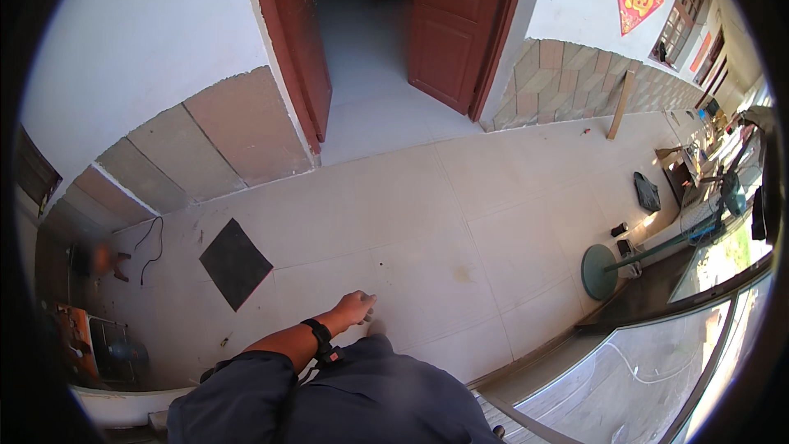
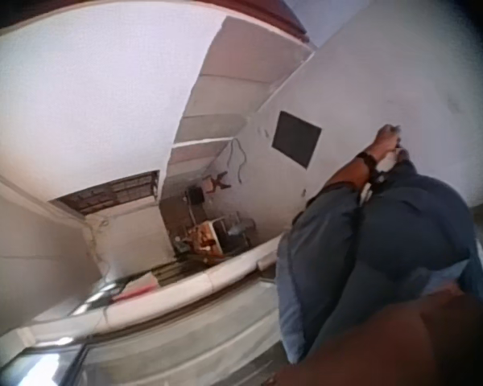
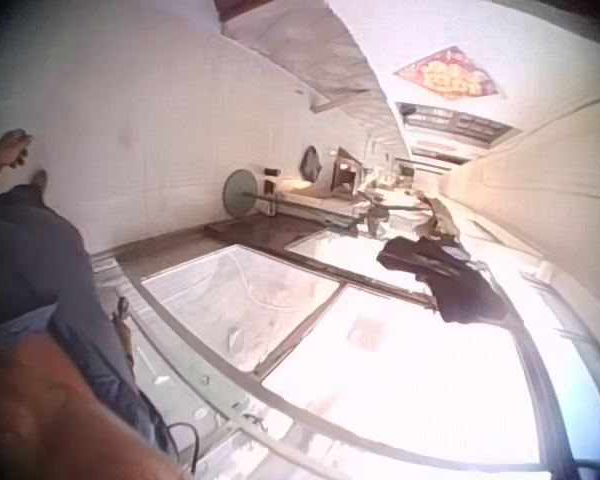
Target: The person repairs a bicycle by using a wrench on the chainset and then fetching a hammer and screwdriver from inside.
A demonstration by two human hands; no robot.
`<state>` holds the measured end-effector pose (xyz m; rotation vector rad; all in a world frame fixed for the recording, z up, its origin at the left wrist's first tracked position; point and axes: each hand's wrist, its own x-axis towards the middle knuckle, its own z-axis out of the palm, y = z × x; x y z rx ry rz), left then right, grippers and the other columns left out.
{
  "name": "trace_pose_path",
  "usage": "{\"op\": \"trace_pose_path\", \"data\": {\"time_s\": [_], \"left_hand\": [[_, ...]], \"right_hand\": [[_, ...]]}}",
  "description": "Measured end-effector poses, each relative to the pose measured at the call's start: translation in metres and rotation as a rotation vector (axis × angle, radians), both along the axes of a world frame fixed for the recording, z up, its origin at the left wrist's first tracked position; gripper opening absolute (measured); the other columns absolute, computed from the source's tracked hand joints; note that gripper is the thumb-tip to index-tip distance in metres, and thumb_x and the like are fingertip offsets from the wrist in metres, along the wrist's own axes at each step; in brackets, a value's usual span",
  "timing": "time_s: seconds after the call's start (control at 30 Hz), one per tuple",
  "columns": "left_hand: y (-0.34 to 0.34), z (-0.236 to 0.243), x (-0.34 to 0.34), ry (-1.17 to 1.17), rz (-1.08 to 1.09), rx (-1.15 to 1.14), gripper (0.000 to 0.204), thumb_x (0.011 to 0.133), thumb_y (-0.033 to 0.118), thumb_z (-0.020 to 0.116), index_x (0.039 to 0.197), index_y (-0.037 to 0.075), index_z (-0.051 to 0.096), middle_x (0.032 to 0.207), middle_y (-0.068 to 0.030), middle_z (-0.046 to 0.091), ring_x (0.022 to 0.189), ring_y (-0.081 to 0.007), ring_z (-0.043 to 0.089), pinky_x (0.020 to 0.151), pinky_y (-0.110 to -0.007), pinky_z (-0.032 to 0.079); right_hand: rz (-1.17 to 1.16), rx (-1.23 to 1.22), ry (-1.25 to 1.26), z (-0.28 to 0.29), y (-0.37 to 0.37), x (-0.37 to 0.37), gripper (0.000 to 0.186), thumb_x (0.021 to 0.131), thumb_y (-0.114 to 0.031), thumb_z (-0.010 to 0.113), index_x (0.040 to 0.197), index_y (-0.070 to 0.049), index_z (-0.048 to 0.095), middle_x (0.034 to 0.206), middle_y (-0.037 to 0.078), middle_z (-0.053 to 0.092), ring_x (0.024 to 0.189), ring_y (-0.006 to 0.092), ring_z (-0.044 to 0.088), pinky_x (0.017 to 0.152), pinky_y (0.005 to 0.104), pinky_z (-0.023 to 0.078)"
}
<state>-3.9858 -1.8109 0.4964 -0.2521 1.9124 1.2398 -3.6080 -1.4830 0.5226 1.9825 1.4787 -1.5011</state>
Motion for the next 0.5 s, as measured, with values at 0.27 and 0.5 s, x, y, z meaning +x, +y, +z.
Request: {"op": "trace_pose_path", "data": {"time_s": [0.27, 0.5], "left_hand": [[-0.069, 0.014, -0.123, 0.041, 0.280, 0.043, 0.039, 0.097, 0.037, 0.050, 0.106, -0.001, 0.053, 0.092, -0.0106, 0.063, 0.073, -0.0208, 0.064, 0.061, -0.033, 0.051], [-0.076, -0.021, -0.184, -0.088, 0.572, 0.077, 0.039, 0.095, 0.036, 0.052, 0.106, -0.002, 0.053, 0.092, -0.0110, 0.064, 0.072, -0.0213, 0.066, 0.059, -0.033, 0.051]], "right_hand": [[0.351, -0.116, -0.147, 0.034, 0.010, -0.178, 0.039, 0.083, -0.044, 0.068, 0.084, -0.007, 0.055, 0.054, -0.003, 0.036, 0.042, 0.0118, 0.033, 0.044, 0.0325, 0.037], [0.564, -0.174, -0.283, 0.023, 0.052, -0.357, 0.039, 0.083, -0.044, 0.068, 0.084, -0.007, 0.057, 0.054, -0.002, 0.038, 0.043, 0.0124, 0.035, 0.045, 0.0340, 0.039]]}}
